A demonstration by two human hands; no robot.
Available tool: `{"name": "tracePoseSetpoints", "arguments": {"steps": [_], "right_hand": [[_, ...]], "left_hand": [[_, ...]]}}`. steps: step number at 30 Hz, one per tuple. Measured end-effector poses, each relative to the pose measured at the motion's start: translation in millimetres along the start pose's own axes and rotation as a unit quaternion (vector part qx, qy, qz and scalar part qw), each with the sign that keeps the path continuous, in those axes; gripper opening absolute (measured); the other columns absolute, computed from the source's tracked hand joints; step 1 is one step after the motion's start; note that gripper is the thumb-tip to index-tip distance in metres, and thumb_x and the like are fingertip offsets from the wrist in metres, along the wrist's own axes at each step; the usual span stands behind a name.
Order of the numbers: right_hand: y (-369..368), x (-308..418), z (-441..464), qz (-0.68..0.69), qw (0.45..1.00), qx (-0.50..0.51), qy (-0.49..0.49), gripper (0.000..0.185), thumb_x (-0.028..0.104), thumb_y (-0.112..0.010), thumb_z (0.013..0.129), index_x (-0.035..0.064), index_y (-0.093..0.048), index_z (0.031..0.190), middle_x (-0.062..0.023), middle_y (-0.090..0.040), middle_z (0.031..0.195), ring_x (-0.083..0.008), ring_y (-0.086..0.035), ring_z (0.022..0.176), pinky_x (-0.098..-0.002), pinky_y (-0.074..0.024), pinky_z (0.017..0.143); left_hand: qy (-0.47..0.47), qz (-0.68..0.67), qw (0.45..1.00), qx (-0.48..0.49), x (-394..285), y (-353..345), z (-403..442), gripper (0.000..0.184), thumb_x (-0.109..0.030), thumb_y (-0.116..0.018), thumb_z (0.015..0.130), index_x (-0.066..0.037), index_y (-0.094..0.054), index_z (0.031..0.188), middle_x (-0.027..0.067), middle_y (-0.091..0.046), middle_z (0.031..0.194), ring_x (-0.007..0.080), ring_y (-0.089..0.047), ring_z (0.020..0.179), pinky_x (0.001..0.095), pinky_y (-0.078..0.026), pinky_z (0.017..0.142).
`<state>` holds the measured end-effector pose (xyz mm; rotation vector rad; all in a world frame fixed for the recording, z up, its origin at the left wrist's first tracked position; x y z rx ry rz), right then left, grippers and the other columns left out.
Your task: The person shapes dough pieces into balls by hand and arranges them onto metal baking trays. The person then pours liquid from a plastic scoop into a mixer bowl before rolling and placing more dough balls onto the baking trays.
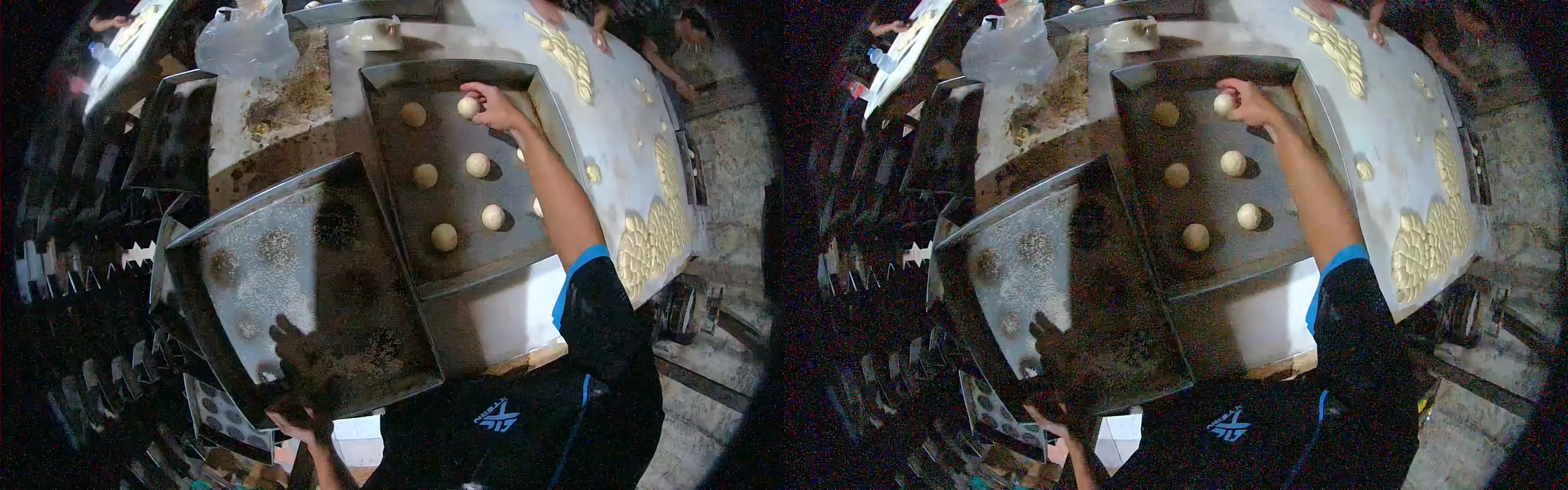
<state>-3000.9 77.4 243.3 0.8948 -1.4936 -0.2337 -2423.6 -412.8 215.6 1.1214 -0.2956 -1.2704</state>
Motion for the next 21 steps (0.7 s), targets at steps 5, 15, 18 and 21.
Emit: {"name": "tracePoseSetpoints", "arguments": {"steps": [5, 15, 18, 21], "right_hand": [[6, -6, -18, 0.027, 0.999, -0.041, -0.006, 0.081, -0.011, -0.058, 0.063, 0.0077, -0.040, 0.140, -0.0131, -0.049, 0.133, -0.0213, -0.051, 0.115, -0.0303, -0.0470, 0.087], [-104, 177, -274, 0.127, 0.935, -0.202, 0.262, 0.036, 0.001, -0.057, 0.070, 0.0041, -0.062, 0.105, -0.0023, -0.054, 0.075, -0.0116, -0.052, 0.068, -0.0253, -0.0451, 0.065], [-102, 244, -333, 0.166, 0.908, 0.011, 0.384, 0.040, 0.012, -0.064, 0.067, 0.0032, -0.062, 0.106, -0.0007, -0.047, 0.070, -0.0127, -0.046, 0.063, -0.0263, -0.0381, 0.059], [-120, 286, -381, 0.301, 0.810, 0.242, 0.442, 0.055, 0.027, -0.067, 0.061, 0.0018, -0.062, 0.110, -0.0002, -0.046, 0.072, -0.0125, -0.041, 0.064, -0.0261, -0.0351, 0.059]], "left_hand": [[0.010, -0.069, 0.996, 0.053, 4, -3, -2, 0.049, -0.030, -0.068, 0.079, 0.003, -0.055, 0.113, 0.0292, -0.048, 0.127, 0.0426, -0.053, 0.109, 0.0488, -0.041, 0.094], [-0.036, -0.146, 0.986, -0.068, -86, 25, 41, 0.031, -0.010, -0.067, 0.079, 0.002, -0.050, 0.101, 0.0169, -0.051, 0.091, 0.0318, -0.050, 0.084, 0.0409, -0.042, 0.075], [-0.015, -0.159, 0.978, -0.133, -136, 63, 17, 0.025, -0.010, -0.068, 0.077, -0.001, -0.051, 0.094, 0.0108, -0.049, 0.086, 0.0246, -0.044, 0.077, 0.0351, -0.037, 0.067], [-0.014, -0.183, 0.971, -0.152, -167, 86, -57, 0.024, -0.010, -0.069, 0.076, -0.002, -0.053, 0.091, 0.0107, -0.050, 0.085, 0.0233, -0.046, 0.076, 0.0341, -0.039, 0.063]]}}
Point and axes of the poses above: each hand's wrist, its own z-axis towards the middle knuckle, its own y-axis out of the back of the hand, x = y × z, the point moved 1 cm from there along z, towards the middle knuckle
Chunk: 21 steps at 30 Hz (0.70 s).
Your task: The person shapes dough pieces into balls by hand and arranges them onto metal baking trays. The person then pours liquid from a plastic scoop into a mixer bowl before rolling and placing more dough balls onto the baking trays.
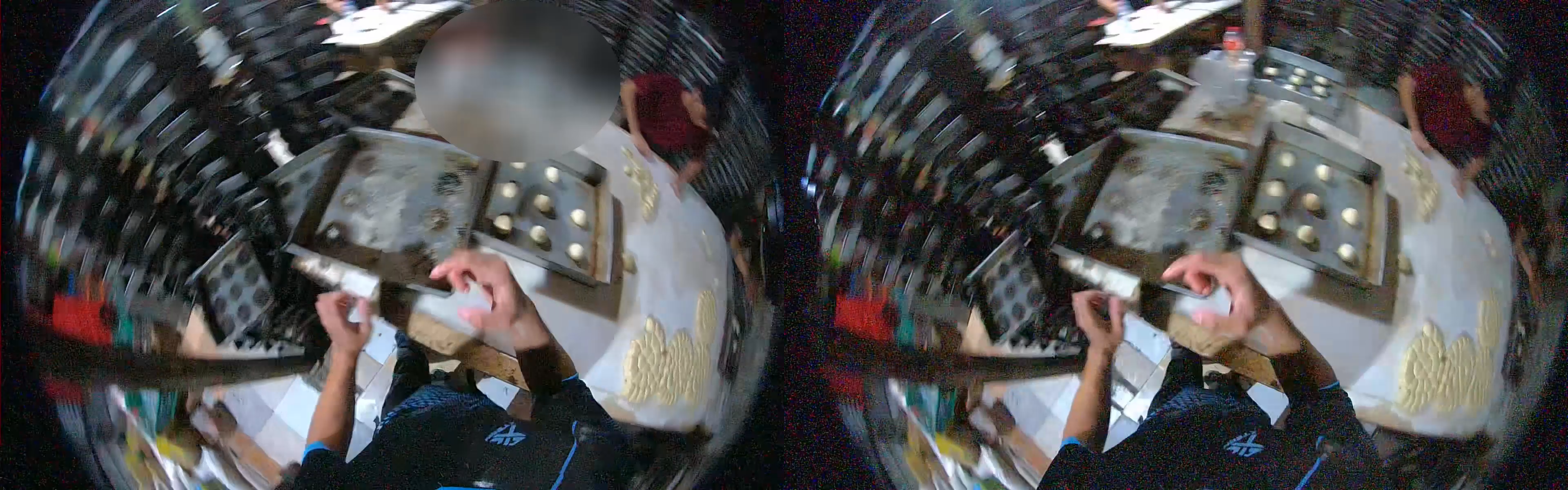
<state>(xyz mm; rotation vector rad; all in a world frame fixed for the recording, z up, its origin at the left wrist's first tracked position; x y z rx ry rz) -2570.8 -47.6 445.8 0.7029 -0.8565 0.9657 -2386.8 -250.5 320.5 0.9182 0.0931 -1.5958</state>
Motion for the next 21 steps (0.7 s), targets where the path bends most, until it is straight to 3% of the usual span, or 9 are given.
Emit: {"name": "tracePoseSetpoints", "arguments": {"steps": [3, 4, 6, 7, 8, 9, 10, 16, 21], "right_hand": [[-85, 68, 8, 0.201, 0.949, 0.237, 0.058, 0.063, 0.033, -0.067, 0.060, 0.0009, -0.060, 0.114, -0.0016, -0.049, 0.078, -0.0148, -0.044, 0.066, -0.0274, -0.0372, 0.062], [-116, 91, 3, 0.294, 0.899, 0.312, 0.089, 0.066, 0.034, -0.067, 0.060, 0.0009, -0.059, 0.116, -0.0035, -0.053, 0.082, -0.0156, -0.048, 0.069, -0.0273, -0.0387, 0.064], [-176, 141, -4, 0.482, 0.716, 0.497, 0.087, 0.070, 0.036, -0.067, 0.064, -0.0023, -0.055, 0.121, -0.0106, -0.059, 0.096, -0.0208, -0.055, 0.080, -0.0298, -0.0425, 0.069], [-206, 162, -7, 0.538, 0.638, 0.543, 0.090, 0.059, 0.030, -0.066, 0.068, -0.0061, -0.055, 0.114, -0.0162, -0.058, 0.098, -0.0264, -0.053, 0.079, -0.0341, -0.0422, 0.067], [-238, 184, -13, 0.592, 0.551, 0.581, 0.087, 0.049, 0.023, -0.064, 0.072, -0.0098, -0.056, 0.107, -0.0217, -0.058, 0.101, -0.0321, -0.052, 0.078, -0.0384, -0.0419, 0.065], [-273, 208, -20, 0.656, 0.487, 0.563, 0.121, 0.061, 0.034, -0.063, 0.079, -0.0114, -0.056, 0.119, -0.0251, -0.062, 0.110, -0.0263, -0.054, 0.062, -0.0359, -0.0408, 0.051], [-301, 214, -49, 0.702, 0.430, 0.563, 0.077, 0.060, 0.032, -0.062, 0.079, -0.0120, -0.055, 0.119, -0.0214, -0.061, 0.091, -0.0249, -0.053, 0.062, -0.0348, -0.0398, 0.051], [-481, 287, -168, 0.754, 0.120, 0.643, -0.063, 0.059, 0.034, -0.064, 0.077, -0.0128, -0.057, 0.113, -0.0217, -0.060, 0.090, -0.0250, -0.051, 0.061, -0.0341, -0.0393, 0.051], [-619, 376, -263, 0.702, -0.068, 0.690, -0.160, 0.060, 0.036, -0.064, 0.077, -0.0150, -0.054, 0.106, -0.0121, -0.050, 0.078, -0.0207, -0.045, 0.059, -0.0315, -0.0341, 0.051]], "left_hand": [[0.026, 0.057, 0.993, 0.098, -26, 47, -95, 0.024, -0.009, -0.069, 0.073, -0.003, -0.054, 0.092, 0.0137, -0.053, 0.082, 0.0275, -0.051, 0.071, 0.0361, -0.042, 0.063], [0.167, 0.042, 0.975, 0.137, -38, 65, -126, 0.025, -0.013, -0.067, 0.075, -0.005, -0.054, 0.096, 0.0131, -0.054, 0.086, 0.0294, -0.055, 0.075, 0.0379, -0.045, 0.067], [0.227, 0.063, 0.952, 0.196, -44, 109, -200, 0.027, -0.016, -0.065, 0.078, -0.007, -0.053, 0.101, 0.0136, -0.054, 0.089, 0.0316, -0.057, 0.081, 0.0401, -0.047, 0.073], [0.284, 0.097, 0.923, 0.242, -43, 132, -238, 0.032, -0.021, -0.063, 0.079, -0.009, -0.052, 0.106, 0.0144, -0.054, 0.095, 0.0328, -0.058, 0.089, 0.0427, -0.048, 0.078], [0.325, 0.115, 0.919, 0.192, -41, 155, -283, 0.032, -0.021, -0.063, 0.079, -0.009, -0.052, 0.106, 0.0144, -0.054, 0.095, 0.0328, -0.058, 0.089, 0.0427, -0.048, 0.078], [0.360, 0.143, 0.899, 0.206, -40, 175, -331, 0.033, -0.022, -0.063, 0.079, -0.009, -0.052, 0.107, 0.0152, -0.054, 0.097, 0.0337, -0.057, 0.092, 0.0441, -0.048, 0.080], [0.395, 0.165, 0.877, 0.220, -47, 196, -376, 0.034, -0.023, -0.063, 0.080, -0.010, -0.052, 0.108, 0.0159, -0.054, 0.099, 0.0346, -0.057, 0.096, 0.0455, -0.047, 0.082], [0.581, 0.213, 0.786, -0.007, -155, 312, -603, 0.036, -0.023, -0.062, 0.078, -0.010, -0.052, 0.111, 0.0179, -0.052, 0.106, 0.0365, -0.056, 0.100, 0.0458, -0.047, 0.085], [0.718, 0.245, 0.623, -0.191, -263, 391, -735, 0.037, -0.023, -0.061, 0.077, -0.010, -0.052, 0.111, 0.0186, -0.052, 0.107, 0.0383, -0.055, 0.098, 0.0469, -0.046, 0.085]]}}
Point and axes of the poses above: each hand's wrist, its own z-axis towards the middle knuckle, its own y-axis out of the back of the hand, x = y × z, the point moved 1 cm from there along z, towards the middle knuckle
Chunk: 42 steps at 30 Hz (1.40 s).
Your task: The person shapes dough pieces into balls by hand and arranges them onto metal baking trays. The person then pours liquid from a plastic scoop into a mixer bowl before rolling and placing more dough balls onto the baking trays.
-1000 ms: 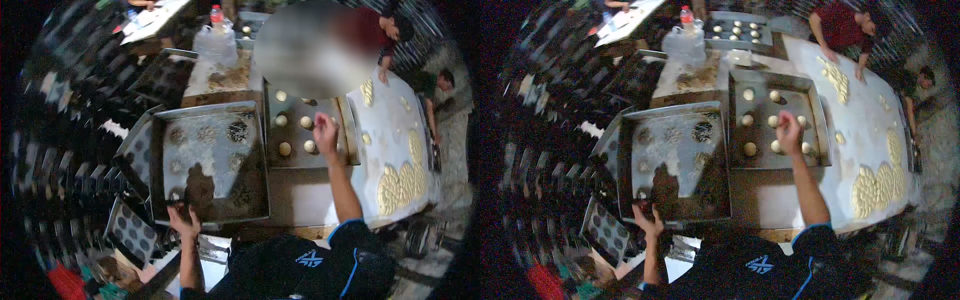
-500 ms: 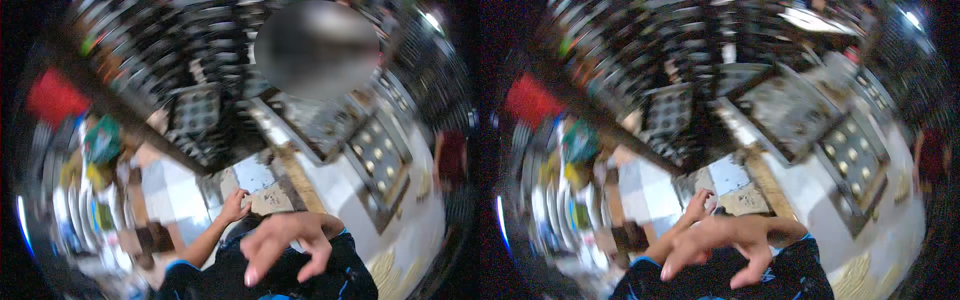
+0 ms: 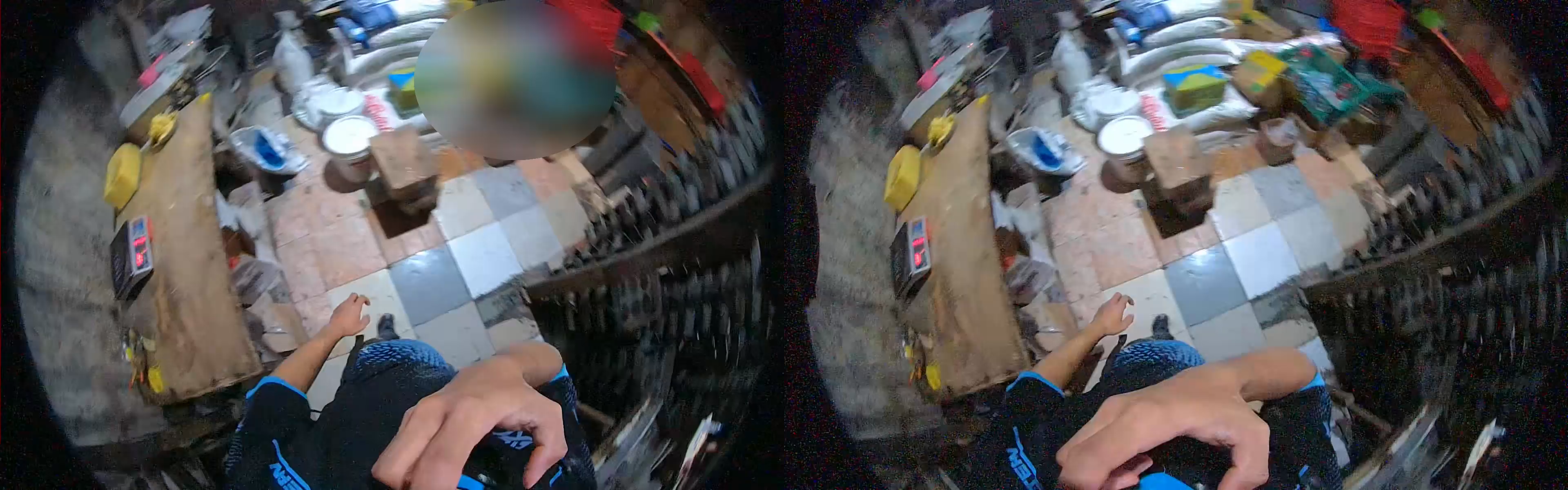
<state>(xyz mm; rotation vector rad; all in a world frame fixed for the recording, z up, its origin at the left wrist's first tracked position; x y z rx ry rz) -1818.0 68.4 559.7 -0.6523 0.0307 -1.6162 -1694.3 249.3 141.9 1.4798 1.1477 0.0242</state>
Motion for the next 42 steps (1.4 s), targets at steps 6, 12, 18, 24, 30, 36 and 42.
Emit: {"name": "tracePoseSetpoints", "arguments": {"steps": [6, 12, 18, 24, 30, 36, 42], "right_hand": [[148, -74, 93, 0.128, 0.989, 0.056, 0.051, 0.058, 0.033, -0.065, 0.076, -0.0169, -0.053, 0.103, -0.0057, -0.044, 0.073, -0.0129, -0.036, 0.053, -0.0277, -0.0278, 0.049], [295, -96, 157, 0.232, 0.971, 0.056, 0.007, 0.068, 0.025, -0.068, 0.074, -0.0177, -0.044, 0.121, -0.0084, -0.047, 0.086, -0.0103, -0.040, 0.062, -0.0250, -0.0312, 0.052], [469, -82, 216, 0.220, 0.968, 0.121, -0.010, 0.072, 0.023, -0.068, 0.074, -0.0139, -0.038, 0.128, -0.0096, -0.047, 0.092, -0.0125, -0.041, 0.065, -0.0267, -0.0323, 0.054], [627, -75, 321, 0.221, 0.920, 0.241, -0.215, 0.054, 0.032, -0.061, 0.074, -0.0083, -0.046, 0.108, -0.0203, -0.049, 0.097, -0.0369, -0.050, 0.078, -0.0424, -0.0391, 0.065], [784, -127, 361, 0.305, 0.940, 0.151, -0.008, 0.071, 0.024, -0.068, 0.076, -0.0118, -0.036, 0.129, -0.0106, -0.046, 0.094, -0.0138, -0.039, 0.063, -0.0289, -0.0318, 0.055], [979, -110, 449, 0.148, 0.938, 0.232, -0.212, 0.053, 0.032, -0.060, 0.080, -0.0061, -0.056, 0.116, -0.0211, -0.054, 0.092, -0.0354, -0.053, 0.077, -0.0415, -0.0394, 0.065], [1204, -83, 422, -0.309, 0.845, -0.227, -0.372, 0.038, 0.004, -0.065, 0.071, -0.0013, -0.058, 0.108, 0.0019, -0.050, 0.082, -0.0094, -0.049, 0.074, -0.0225, -0.0424, 0.070]], "left_hand": [[0.080, -0.055, 0.979, -0.177, 111, 94, 16, 0.039, -0.023, -0.064, 0.076, -0.009, -0.052, 0.110, 0.0183, -0.051, 0.109, 0.0397, -0.055, 0.099, 0.0475, -0.047, 0.083], [0.192, -0.113, 0.952, -0.212, 242, 136, 60, 0.038, -0.025, -0.067, 0.075, -0.007, -0.057, 0.107, 0.0187, -0.055, 0.107, 0.0394, -0.056, 0.098, 0.0453, -0.048, 0.083], [0.400, -0.074, 0.911, -0.064, 354, 158, 53, 0.037, -0.030, -0.065, 0.079, -0.004, -0.061, 0.106, 0.0188, -0.062, 0.107, 0.0364, -0.058, 0.100, 0.0450, -0.047, 0.086], [0.453, -0.206, 0.867, -0.021, 403, 154, 55, 0.036, -0.032, -0.062, 0.083, -0.004, -0.062, 0.106, 0.0182, -0.062, 0.108, 0.0347, -0.059, 0.098, 0.0443, -0.047, 0.083], [0.472, -0.313, 0.821, -0.076, 436, 164, 125, 0.036, -0.033, -0.061, 0.084, -0.004, -0.063, 0.104, 0.0177, -0.063, 0.107, 0.0320, -0.061, 0.093, 0.0431, -0.048, 0.080], [0.451, -0.334, 0.822, -0.099, 532, 265, 232, 0.036, -0.035, -0.059, 0.086, -0.004, -0.063, 0.103, 0.0171, -0.063, 0.106, 0.0292, -0.062, 0.088, 0.0418, -0.049, 0.077], [0.363, -0.261, 0.888, -0.105, 675, 432, 345, 0.038, -0.038, -0.060, 0.086, -0.004, -0.064, 0.101, 0.0155, -0.064, 0.102, 0.0233, -0.063, 0.083, 0.0401, -0.050, 0.074]]}}
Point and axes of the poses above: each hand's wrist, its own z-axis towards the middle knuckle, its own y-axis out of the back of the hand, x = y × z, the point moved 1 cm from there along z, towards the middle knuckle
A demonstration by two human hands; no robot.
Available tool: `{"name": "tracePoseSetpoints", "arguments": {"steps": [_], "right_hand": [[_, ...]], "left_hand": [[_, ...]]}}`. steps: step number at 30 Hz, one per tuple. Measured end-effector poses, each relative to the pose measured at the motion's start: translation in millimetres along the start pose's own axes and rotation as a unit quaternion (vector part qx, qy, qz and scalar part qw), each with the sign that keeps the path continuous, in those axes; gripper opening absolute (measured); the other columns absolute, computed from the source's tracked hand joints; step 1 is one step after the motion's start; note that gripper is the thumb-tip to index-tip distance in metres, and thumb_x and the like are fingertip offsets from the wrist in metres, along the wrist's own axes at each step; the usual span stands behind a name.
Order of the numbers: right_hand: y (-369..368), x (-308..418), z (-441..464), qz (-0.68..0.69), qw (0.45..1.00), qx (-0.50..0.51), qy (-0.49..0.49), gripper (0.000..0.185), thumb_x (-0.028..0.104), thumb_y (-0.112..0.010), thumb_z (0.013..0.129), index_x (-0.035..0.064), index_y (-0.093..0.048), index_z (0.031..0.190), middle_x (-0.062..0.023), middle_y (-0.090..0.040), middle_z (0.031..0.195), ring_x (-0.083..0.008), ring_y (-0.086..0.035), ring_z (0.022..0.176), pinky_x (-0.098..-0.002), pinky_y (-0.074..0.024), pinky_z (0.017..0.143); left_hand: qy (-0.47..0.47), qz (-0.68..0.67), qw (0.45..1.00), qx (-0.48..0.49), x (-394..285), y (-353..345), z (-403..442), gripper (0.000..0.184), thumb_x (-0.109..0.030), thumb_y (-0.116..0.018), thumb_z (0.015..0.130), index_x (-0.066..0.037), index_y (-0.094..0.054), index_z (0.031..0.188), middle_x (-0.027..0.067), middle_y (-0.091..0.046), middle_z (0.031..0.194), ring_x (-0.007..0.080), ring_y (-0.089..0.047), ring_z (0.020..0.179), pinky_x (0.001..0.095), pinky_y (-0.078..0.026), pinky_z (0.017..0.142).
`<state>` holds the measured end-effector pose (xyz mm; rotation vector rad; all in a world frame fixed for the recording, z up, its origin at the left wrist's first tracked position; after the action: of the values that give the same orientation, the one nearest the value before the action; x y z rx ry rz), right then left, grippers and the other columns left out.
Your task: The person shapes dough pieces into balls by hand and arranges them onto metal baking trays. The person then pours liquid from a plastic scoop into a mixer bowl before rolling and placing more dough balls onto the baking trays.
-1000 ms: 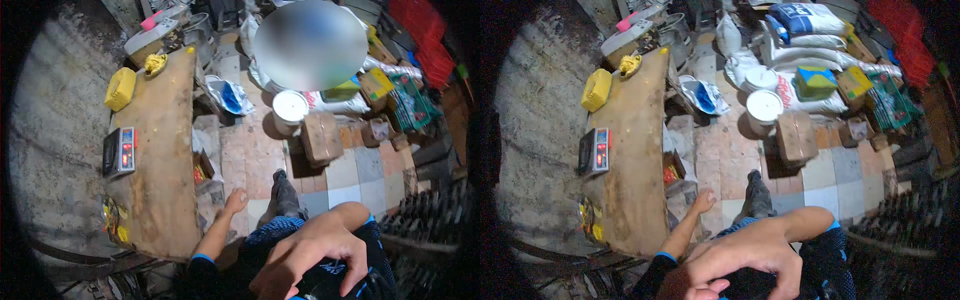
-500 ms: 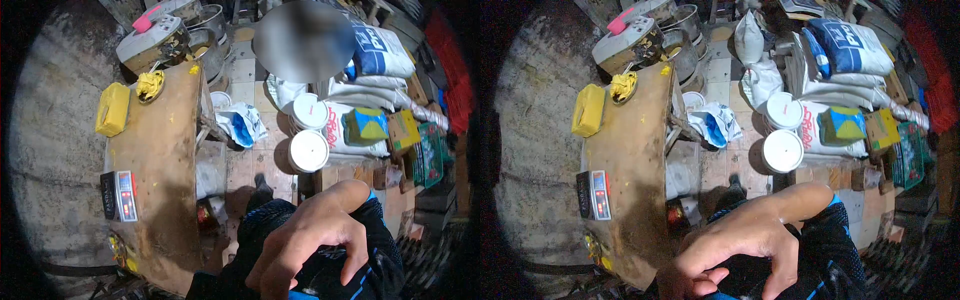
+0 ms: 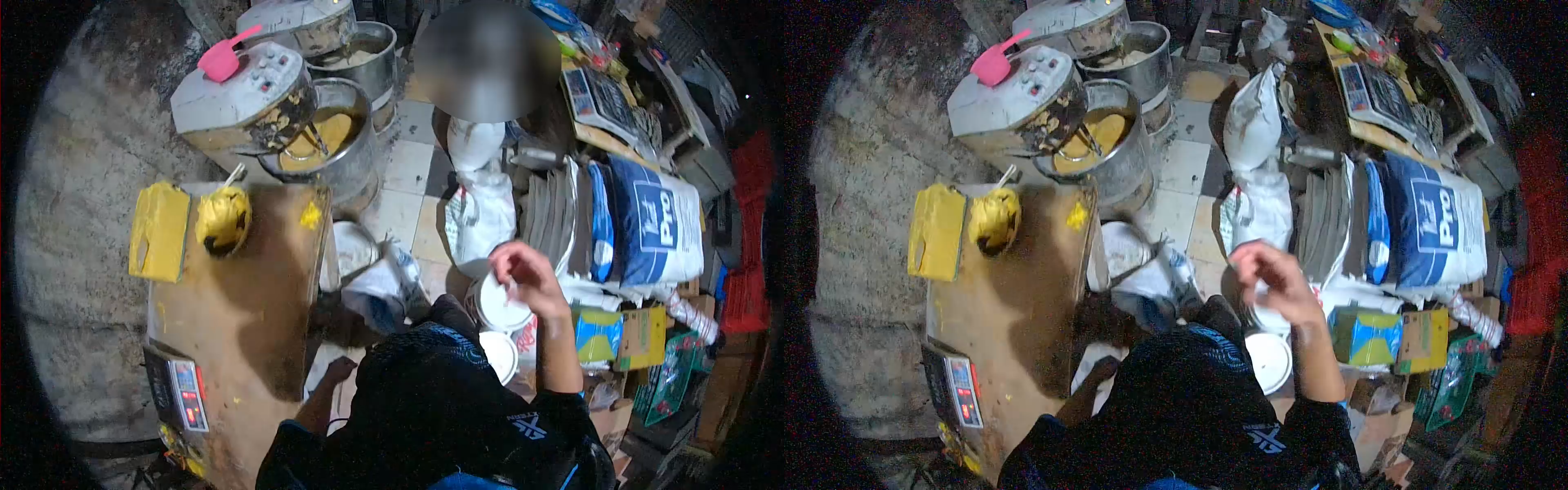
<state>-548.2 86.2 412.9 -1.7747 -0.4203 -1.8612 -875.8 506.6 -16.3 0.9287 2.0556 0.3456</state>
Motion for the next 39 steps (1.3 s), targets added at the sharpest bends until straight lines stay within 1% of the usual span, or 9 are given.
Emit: {"name": "tracePoseSetpoints", "arguments": {"steps": [9, 12, 13, 15, 18, 27, 32, 35, 39], "right_hand": [[312, -265, 82, 0.117, 0.872, -0.415, -0.233, 0.023, 0.030, -0.059, 0.086, 0.0082, -0.062, 0.093, 0.0017, -0.049, 0.066, -0.0111, -0.044, 0.052, -0.0263, -0.0359, 0.046], [378, -273, 176, 0.161, 0.836, -0.508, -0.133, 0.030, 0.039, -0.055, 0.088, 0.0106, -0.061, 0.088, 0.0021, -0.044, 0.058, -0.0123, -0.039, 0.044, -0.0291, -0.0337, 0.043], [398, -261, 230, 0.091, 0.838, -0.517, -0.150, 0.032, 0.041, -0.054, 0.089, 0.0116, -0.059, 0.077, 0.0021, -0.042, 0.054, -0.0121, -0.038, 0.042, -0.0294, -0.0323, 0.042], [399, -214, 343, -0.003, 0.882, -0.459, -0.107, 0.032, 0.036, -0.056, 0.087, 0.0133, -0.052, 0.064, 0.0034, -0.043, 0.051, -0.0091, -0.040, 0.043, -0.0276, -0.0276, 0.040], [412, -197, 544, -0.239, 0.935, -0.262, -0.008, 0.027, 0.024, -0.059, 0.091, 0.0012, -0.067, 0.080, 0.0024, -0.057, 0.063, -0.0070, -0.050, 0.057, -0.0249, -0.0392, 0.051], [-55, -42, 884, -0.331, 0.838, 0.203, 0.383, 0.018, 0.017, -0.057, 0.091, 0.0056, -0.069, 0.097, -0.0071, -0.071, 0.086, -0.0180, -0.067, 0.074, -0.0341, -0.0512, 0.068], [-225, -57, 950, -0.562, 0.591, 0.407, 0.411, 0.047, 0.043, -0.046, 0.094, 0.0005, -0.066, 0.099, -0.0148, -0.069, 0.081, -0.0211, -0.067, 0.064, -0.0379, -0.0531, 0.062], [-250, -54, 945, -0.369, 0.781, 0.504, -0.005, 0.053, 0.046, -0.045, 0.095, -0.0030, -0.063, 0.102, -0.0175, -0.066, 0.075, -0.0198, -0.063, 0.055, -0.0343, -0.0524, 0.056], [-258, -78, 961, -0.239, 0.796, 0.556, 0.028, 0.053, 0.046, -0.043, 0.095, -0.0028, -0.060, 0.106, -0.0127, -0.060, 0.065, -0.0151, -0.053, 0.044, -0.0293, -0.0457, 0.043]], "left_hand": [[0.109, -0.178, 0.978, -0.011, -194, 216, 229, 0.032, -0.034, -0.064, 0.087, -0.002, -0.069, 0.087, 0.0074, -0.068, 0.083, 0.0161, -0.062, 0.078, 0.0363, -0.050, 0.070], [-0.379, -0.003, 0.905, -0.192, -78, 148, 340, 0.026, -0.033, -0.063, 0.087, -0.007, -0.071, 0.089, 0.0133, -0.069, 0.090, 0.0273, -0.066, 0.084, 0.0396, -0.053, 0.073], [0.032, 0.048, 0.998, 0.018, -131, 176, 337, 0.025, -0.035, -0.064, 0.085, -0.012, -0.072, 0.092, 0.0109, -0.070, 0.093, 0.0281, -0.067, 0.086, 0.0390, -0.053, 0.075], [-0.179, -0.226, 0.948, -0.137, -137, 189, 333, 0.025, -0.036, -0.066, 0.082, -0.014, -0.073, 0.092, 0.0100, -0.070, 0.094, 0.0303, -0.067, 0.085, 0.0388, -0.052, 0.076], [0.084, -0.161, 0.960, -0.213, -187, 207, 336, 0.022, -0.034, -0.066, 0.079, -0.016, -0.072, 0.090, 0.0098, -0.070, 0.088, 0.0269, -0.067, 0.082, 0.0364, -0.052, 0.074], [0.202, -0.148, 0.922, -0.296, -178, 92, 426, 0.029, -0.038, -0.067, 0.081, -0.009, -0.066, 0.083, 0.0122, -0.066, 0.084, 0.0323, -0.064, 0.075, 0.0412, -0.052, 0.069], [0.224, -0.177, 0.811, -0.511, -243, 144, 464, 0.028, -0.039, -0.069, 0.080, -0.011, -0.067, 0.079, 0.0122, -0.065, 0.074, 0.0322, -0.064, 0.072, 0.0404, -0.052, 0.063], [0.313, -0.302, 0.717, -0.544, -279, 173, 488, 0.024, -0.034, -0.068, 0.081, -0.010, -0.067, 0.085, 0.0126, -0.066, 0.071, 0.0281, -0.065, 0.068, 0.0394, -0.051, 0.062], [0.347, -0.395, 0.672, -0.521, -316, 168, 518, 0.024, -0.033, -0.066, 0.083, -0.011, -0.067, 0.092, 0.0122, -0.067, 0.072, 0.0268, -0.065, 0.066, 0.0392, -0.050, 0.062]]}}
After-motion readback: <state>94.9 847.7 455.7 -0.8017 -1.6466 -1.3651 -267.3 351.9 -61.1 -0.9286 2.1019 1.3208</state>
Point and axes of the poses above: each hand's wrist, its own z-axis towards the middle knuckle, its own y-axis out of the back of the hand, x = y × z, the point moved 1 cm from there along z, towards the middle knuckle
